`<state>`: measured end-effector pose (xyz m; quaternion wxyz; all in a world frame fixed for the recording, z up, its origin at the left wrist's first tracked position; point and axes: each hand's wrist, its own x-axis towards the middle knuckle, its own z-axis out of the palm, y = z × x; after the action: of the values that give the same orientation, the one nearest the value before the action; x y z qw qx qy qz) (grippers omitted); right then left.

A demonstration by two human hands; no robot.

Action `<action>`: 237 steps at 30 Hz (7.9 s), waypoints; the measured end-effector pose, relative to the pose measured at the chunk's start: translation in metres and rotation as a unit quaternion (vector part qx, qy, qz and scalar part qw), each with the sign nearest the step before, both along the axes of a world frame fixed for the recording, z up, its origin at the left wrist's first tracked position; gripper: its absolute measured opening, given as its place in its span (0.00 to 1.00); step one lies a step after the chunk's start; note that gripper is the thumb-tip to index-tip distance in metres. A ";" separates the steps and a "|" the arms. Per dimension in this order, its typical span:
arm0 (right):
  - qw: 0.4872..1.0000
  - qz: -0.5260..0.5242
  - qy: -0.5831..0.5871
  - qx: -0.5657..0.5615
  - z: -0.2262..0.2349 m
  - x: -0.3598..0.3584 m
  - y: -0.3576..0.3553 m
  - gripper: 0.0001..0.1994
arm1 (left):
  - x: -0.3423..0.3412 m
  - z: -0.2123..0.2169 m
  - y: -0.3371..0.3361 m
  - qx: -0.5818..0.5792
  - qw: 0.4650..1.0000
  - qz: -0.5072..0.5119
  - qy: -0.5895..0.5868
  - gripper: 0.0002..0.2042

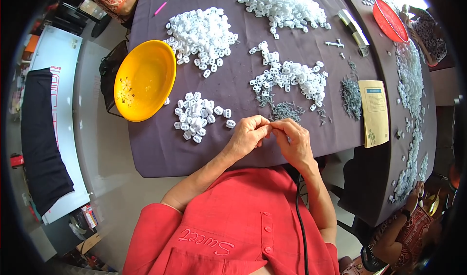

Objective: The person repeatedly picks up plastic cord lock casings and small plastic inserts from piles on the table and presses the components together by hand to assemble them.

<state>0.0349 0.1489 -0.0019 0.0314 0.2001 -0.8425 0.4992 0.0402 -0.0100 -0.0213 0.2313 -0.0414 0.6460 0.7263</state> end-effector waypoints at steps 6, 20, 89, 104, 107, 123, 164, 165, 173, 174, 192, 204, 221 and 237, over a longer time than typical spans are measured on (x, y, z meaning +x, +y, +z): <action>0.999 -0.021 0.026 0.018 -0.007 -0.003 0.010 0.05 | -0.010 0.010 0.004 -0.058 0.998 -0.037 0.010 0.06; 0.985 -0.127 0.113 -0.001 -0.029 -0.009 0.028 0.05 | -0.086 -0.014 0.004 -0.434 0.812 0.082 0.382 0.07; 0.962 -0.095 -0.158 -0.200 -0.010 -0.007 -0.004 0.04 | -0.023 0.016 0.016 0.002 0.991 0.117 0.061 0.04; 0.996 -0.049 0.077 0.024 -0.004 -0.008 0.006 0.01 | -0.017 0.021 0.020 -0.063 0.983 0.104 0.137 0.03; 0.998 -0.045 -0.040 -0.017 0.002 -0.005 0.009 0.01 | -0.016 0.020 0.018 -0.088 0.976 0.068 0.189 0.03; 0.957 -0.080 -0.200 -0.197 -0.011 0.003 0.004 0.07 | -0.017 0.005 0.014 0.071 0.992 0.101 0.029 0.05; 0.979 -0.063 -0.166 -0.103 -0.008 0.000 0.010 0.04 | -0.009 0.010 0.016 0.005 0.993 0.106 0.051 0.06; 0.979 -0.068 -0.161 -0.102 -0.010 0.002 0.010 0.04 | -0.009 0.011 0.016 -0.006 0.993 0.106 0.045 0.05; 0.994 -0.090 -0.046 -0.047 -0.009 0.002 -0.001 0.02 | -0.006 0.000 0.018 0.023 0.991 0.127 0.044 0.05; 0.992 -0.091 -0.068 -0.047 -0.009 0.001 0.000 0.02 | -0.007 0.000 0.018 0.026 0.990 0.129 0.041 0.05; 0.940 -0.251 0.061 0.222 -0.021 -0.047 0.079 0.06 | -0.010 -0.009 0.016 0.082 0.991 0.106 -0.003 0.04; 0.954 -0.203 0.025 0.218 -0.015 -0.052 0.085 0.06 | -0.010 -0.002 0.020 0.160 0.980 0.102 -0.059 0.04; 0.889 -0.118 -0.293 -0.331 0.017 -0.012 0.009 0.08 | -0.011 0.021 0.021 0.101 0.981 0.162 0.036 0.04; 0.904 -0.120 -0.268 -0.309 0.015 -0.010 0.004 0.08 | -0.010 0.026 0.022 0.045 0.986 0.150 0.060 0.05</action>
<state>0.0250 0.1532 0.0131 -0.0760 -0.0638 -0.6402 0.7618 0.0300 0.0116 0.0044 0.0817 -0.0837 0.6115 0.7825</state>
